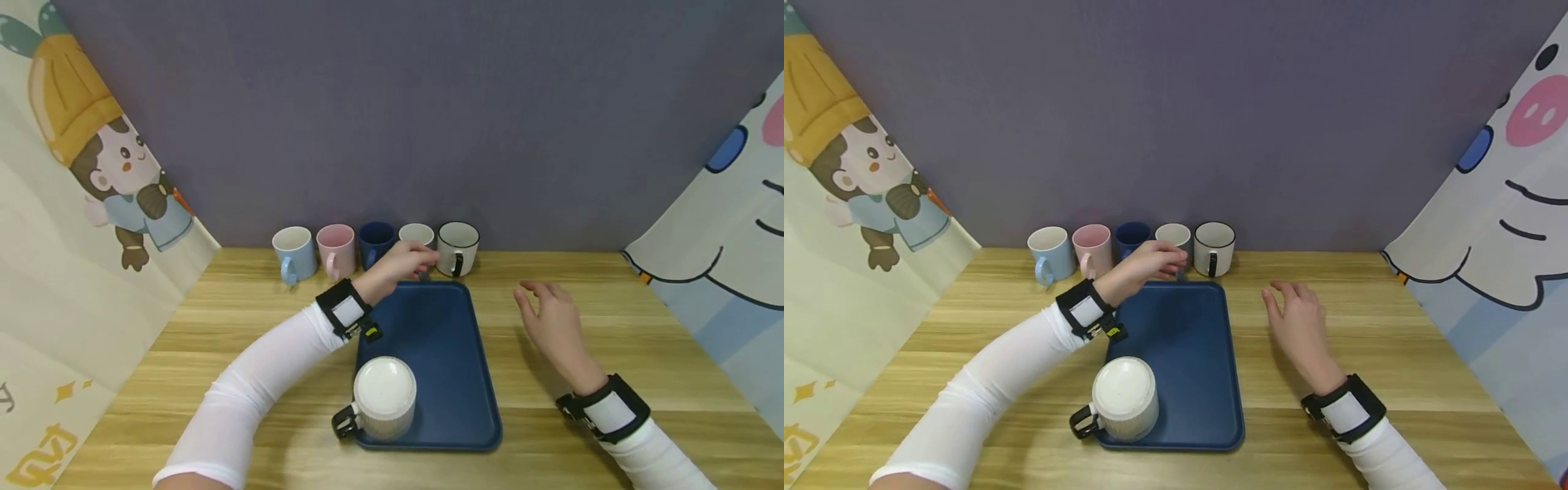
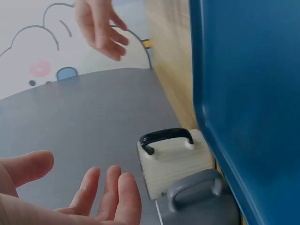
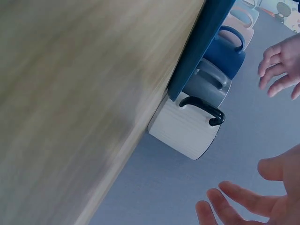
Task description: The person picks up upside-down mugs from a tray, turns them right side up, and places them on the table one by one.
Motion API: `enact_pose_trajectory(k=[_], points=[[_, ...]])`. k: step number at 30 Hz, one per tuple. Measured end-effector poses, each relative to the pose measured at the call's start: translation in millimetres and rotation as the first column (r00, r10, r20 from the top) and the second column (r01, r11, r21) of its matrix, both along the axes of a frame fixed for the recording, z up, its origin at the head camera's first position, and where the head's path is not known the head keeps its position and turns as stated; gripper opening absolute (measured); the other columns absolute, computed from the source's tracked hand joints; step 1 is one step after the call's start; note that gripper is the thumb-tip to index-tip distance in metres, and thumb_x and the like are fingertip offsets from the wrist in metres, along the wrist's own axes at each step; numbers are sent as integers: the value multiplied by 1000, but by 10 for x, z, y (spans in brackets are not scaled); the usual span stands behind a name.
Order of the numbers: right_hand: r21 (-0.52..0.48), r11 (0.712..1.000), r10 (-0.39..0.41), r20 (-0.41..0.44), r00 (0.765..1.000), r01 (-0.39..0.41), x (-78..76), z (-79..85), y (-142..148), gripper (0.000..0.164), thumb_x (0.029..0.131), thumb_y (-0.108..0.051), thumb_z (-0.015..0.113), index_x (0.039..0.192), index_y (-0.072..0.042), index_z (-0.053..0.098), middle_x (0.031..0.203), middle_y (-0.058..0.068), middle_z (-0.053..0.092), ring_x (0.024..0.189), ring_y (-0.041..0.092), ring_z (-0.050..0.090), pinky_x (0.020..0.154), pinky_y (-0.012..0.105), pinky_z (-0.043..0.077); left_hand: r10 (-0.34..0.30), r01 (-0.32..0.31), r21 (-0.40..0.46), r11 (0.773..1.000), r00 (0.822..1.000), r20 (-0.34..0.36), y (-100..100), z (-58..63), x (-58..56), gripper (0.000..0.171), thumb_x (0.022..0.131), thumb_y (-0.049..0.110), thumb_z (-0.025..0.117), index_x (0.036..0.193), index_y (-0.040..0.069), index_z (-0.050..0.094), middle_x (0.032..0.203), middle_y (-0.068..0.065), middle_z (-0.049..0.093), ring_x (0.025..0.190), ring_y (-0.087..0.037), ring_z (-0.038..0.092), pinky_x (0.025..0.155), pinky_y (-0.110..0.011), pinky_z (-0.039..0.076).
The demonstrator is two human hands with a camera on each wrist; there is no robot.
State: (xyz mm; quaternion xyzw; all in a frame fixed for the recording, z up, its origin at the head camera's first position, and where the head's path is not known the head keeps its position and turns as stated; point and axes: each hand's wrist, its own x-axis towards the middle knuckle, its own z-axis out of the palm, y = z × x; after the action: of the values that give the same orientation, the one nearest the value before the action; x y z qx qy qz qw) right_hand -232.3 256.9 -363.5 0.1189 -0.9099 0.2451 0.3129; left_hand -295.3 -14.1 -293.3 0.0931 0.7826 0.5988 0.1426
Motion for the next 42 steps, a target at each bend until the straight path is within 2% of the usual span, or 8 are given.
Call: enact_pose_trajectory(k=[4, 10, 15, 18, 22, 29, 35, 42], points=[[-5, 1000, 5, -6, 1000, -5, -17, -10, -18, 29, 93, -18, 60, 108, 6, 63, 101, 32, 61, 93, 50, 55, 80, 61, 41, 25, -24, 27, 999, 1000, -12, -120, 18, 108, 34, 94, 23, 58, 119, 1, 59, 115, -16, 62, 88, -16, 56, 78, -28, 50], [-6, 1000, 7, -1, 1000, -7, -24, -8, -40, 30, 94, -20, 60, 109, 6, 63, 103, 31, 61, 95, 50, 55, 81, 61, 41, 47, -46, 17, 999, 998, -50, -332, 10, 288, 31, 94, 20, 58, 119, 1, 59, 113, -12, 63, 95, -17, 59, 81, -29, 48], [-3, 1000, 11, 13, 1000, -11, -30, -10, -66, 32, 95, -22, 58, 111, 5, 63, 104, 32, 61, 96, 50, 55, 81, 61, 41, 39, -40, -8, 999, 995, -91, -529, -39, 446, 29, 95, 20, 57, 118, 2, 60, 118, -16, 61, 103, -23, 57, 93, -43, 46], [-2, 1000, 19, 11, 1000, -19, -33, -5, -96, 32, 95, -22, 58, 110, 6, 63, 104, 31, 61, 96, 50, 55, 82, 61, 41, 29, -32, -23, 999, 991, -128, -641, -89, 544, 29, 94, 21, 59, 116, 3, 60, 115, -14, 62, 103, -23, 57, 91, -42, 46], [2, 999, 32, 0, 999, -32, -36, 11, -141, 31, 94, -21, 59, 110, 6, 63, 104, 30, 63, 97, 49, 56, 85, 60, 42, 18, -23, -31, 999, 989, -149, -778, -165, 677, 30, 92, 21, 62, 116, 3, 60, 111, -10, 63, 99, -19, 58, 86, -33, 47], [16, 1000, 22, 29, 999, -23, -48, 19, -199, 33, 95, -24, 57, 111, 4, 64, 105, 29, 63, 99, 48, 55, 84, 59, 42, 25, -23, 18, 1000, 994, -103, -976, -300, 888, 39, 88, 15, 67, 119, -6, 56, 110, -13, 64, 96, -15, 60, 87, -30, 48], [13, 999, 29, 31, 999, -29, -58, 17, -245, 33, 94, -23, 59, 111, 4, 64, 104, 28, 63, 99, 47, 56, 84, 58, 42, 17, -17, 9, 1000, 998, -57, -1115, -395, 1021, 43, 85, 17, 71, 119, -5, 56, 110, -13, 64, 96, -15, 62, 87, -28, 48], [11, 999, 44, 12, 999, -44, -106, 1, -307, 33, 93, -24, 60, 109, 4, 64, 102, 28, 64, 96, 46, 57, 82, 56, 43, -5, 6, 33, 999, 999, -37, -1232, -478, 1184, 44, 83, 18, 73, 113, -9, 57, 100, -7, 66, 91, -14, 63, 83, -27, 50]])
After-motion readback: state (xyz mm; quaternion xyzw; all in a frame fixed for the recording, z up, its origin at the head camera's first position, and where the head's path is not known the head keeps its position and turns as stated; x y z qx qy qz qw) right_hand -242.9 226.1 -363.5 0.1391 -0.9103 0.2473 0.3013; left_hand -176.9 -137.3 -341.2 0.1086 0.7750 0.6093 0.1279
